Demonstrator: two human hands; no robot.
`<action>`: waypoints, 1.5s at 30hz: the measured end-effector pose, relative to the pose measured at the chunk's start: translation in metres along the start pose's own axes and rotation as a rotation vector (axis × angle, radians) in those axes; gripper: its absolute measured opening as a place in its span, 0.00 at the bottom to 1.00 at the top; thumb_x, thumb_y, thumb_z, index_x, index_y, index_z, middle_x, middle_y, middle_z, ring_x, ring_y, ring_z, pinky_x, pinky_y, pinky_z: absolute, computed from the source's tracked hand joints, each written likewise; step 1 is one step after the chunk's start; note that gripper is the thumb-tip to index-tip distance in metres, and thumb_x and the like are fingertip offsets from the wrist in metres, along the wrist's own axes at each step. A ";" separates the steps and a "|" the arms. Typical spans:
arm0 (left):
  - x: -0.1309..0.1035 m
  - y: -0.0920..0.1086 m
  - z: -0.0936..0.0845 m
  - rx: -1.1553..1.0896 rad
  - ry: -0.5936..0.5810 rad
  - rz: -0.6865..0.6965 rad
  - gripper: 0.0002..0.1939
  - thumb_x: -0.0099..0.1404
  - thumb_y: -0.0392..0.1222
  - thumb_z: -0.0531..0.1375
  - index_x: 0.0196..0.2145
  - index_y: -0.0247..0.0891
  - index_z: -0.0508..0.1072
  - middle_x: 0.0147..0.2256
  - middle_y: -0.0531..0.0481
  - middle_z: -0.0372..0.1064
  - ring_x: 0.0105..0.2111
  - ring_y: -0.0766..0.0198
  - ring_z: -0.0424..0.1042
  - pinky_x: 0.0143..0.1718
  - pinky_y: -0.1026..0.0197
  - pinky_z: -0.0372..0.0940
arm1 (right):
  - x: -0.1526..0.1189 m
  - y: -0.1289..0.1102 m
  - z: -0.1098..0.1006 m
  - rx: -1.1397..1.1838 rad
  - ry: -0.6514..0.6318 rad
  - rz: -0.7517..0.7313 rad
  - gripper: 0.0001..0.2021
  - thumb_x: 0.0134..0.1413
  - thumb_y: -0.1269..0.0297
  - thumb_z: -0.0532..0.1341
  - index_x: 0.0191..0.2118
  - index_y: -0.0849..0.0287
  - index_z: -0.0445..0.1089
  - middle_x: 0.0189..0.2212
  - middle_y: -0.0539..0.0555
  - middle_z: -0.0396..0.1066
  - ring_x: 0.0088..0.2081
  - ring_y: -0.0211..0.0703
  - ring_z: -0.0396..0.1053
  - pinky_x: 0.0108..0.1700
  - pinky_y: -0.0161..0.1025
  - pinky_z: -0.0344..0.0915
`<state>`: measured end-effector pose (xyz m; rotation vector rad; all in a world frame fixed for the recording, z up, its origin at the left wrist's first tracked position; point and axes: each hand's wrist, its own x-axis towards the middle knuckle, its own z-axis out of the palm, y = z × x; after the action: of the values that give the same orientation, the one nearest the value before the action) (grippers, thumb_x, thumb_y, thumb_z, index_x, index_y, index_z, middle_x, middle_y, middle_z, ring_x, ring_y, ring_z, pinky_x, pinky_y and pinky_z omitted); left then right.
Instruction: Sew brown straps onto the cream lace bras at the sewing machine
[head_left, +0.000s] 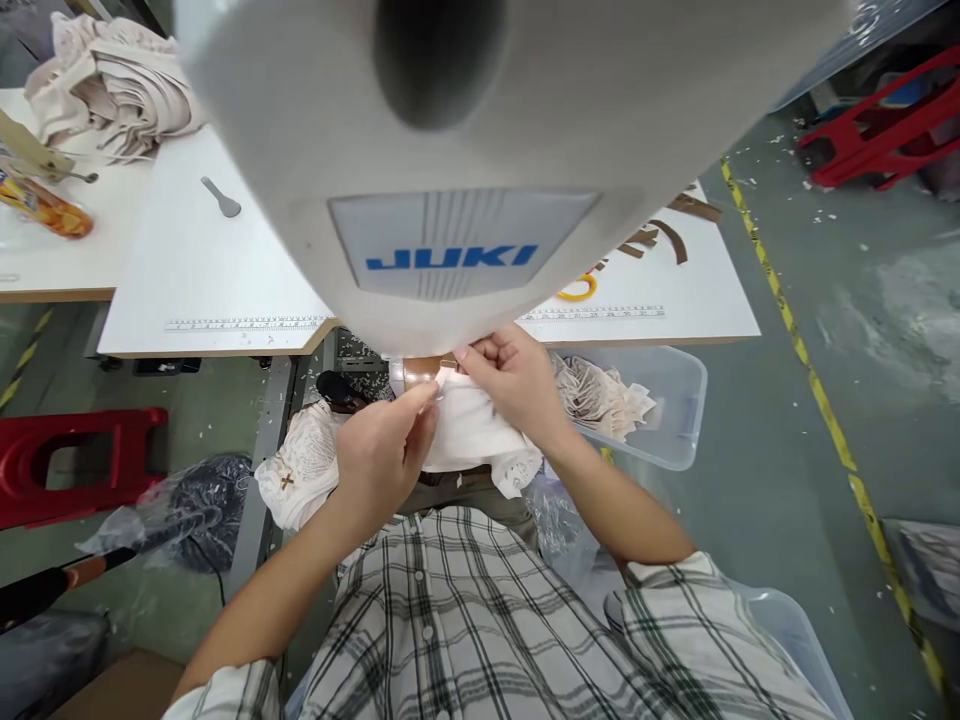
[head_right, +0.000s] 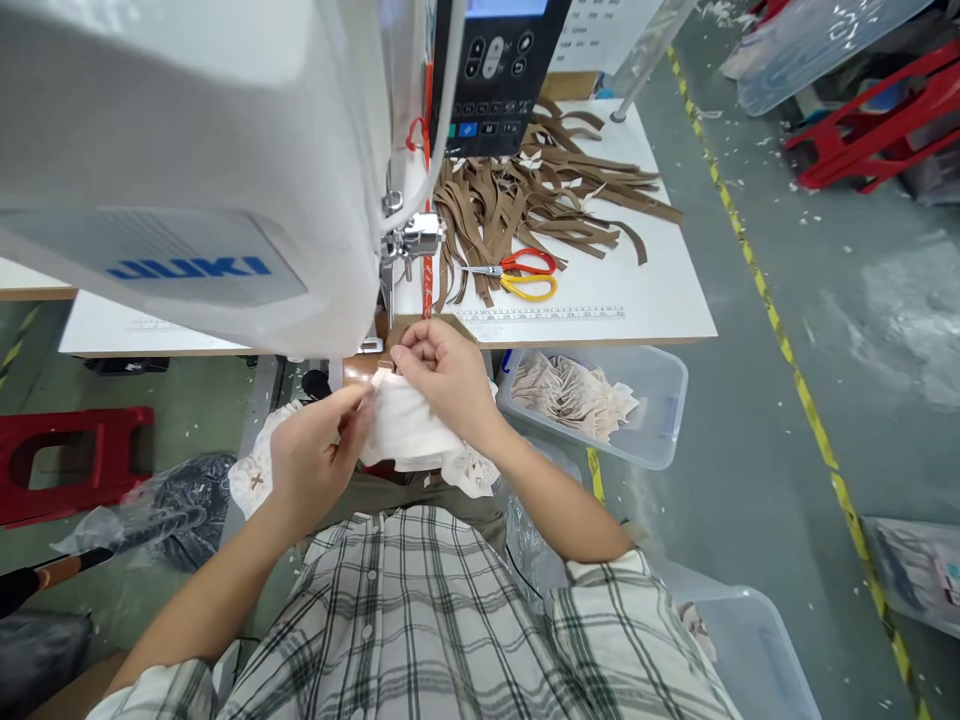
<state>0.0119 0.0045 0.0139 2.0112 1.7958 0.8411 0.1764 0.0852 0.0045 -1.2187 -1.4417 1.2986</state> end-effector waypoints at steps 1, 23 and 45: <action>0.001 -0.003 0.000 0.073 0.013 0.063 0.15 0.73 0.45 0.53 0.48 0.40 0.76 0.26 0.53 0.75 0.26 0.66 0.70 0.29 0.63 0.56 | 0.006 0.000 -0.001 -0.041 -0.006 -0.020 0.06 0.55 0.62 0.61 0.33 0.57 0.66 0.21 0.45 0.66 0.23 0.33 0.60 0.28 0.33 0.57; 0.022 -0.014 -0.008 0.333 0.064 0.101 0.16 0.72 0.45 0.53 0.46 0.44 0.80 0.26 0.51 0.78 0.24 0.65 0.71 0.24 0.62 0.52 | 0.050 0.001 0.004 -0.440 -0.066 -0.192 0.07 0.60 0.61 0.57 0.37 0.57 0.69 0.22 0.49 0.66 0.29 0.44 0.64 0.33 0.40 0.59; 0.021 -0.011 -0.010 0.382 0.107 0.193 0.14 0.71 0.44 0.55 0.44 0.42 0.80 0.25 0.51 0.77 0.23 0.66 0.70 0.24 0.63 0.52 | 0.042 -0.008 -0.002 -0.325 -0.073 -0.204 0.09 0.61 0.59 0.57 0.40 0.57 0.71 0.23 0.47 0.68 0.29 0.41 0.65 0.32 0.37 0.57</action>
<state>-0.0019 0.0257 0.0194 2.4525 1.9655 0.7110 0.1692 0.1271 0.0111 -1.2002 -1.8318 1.0059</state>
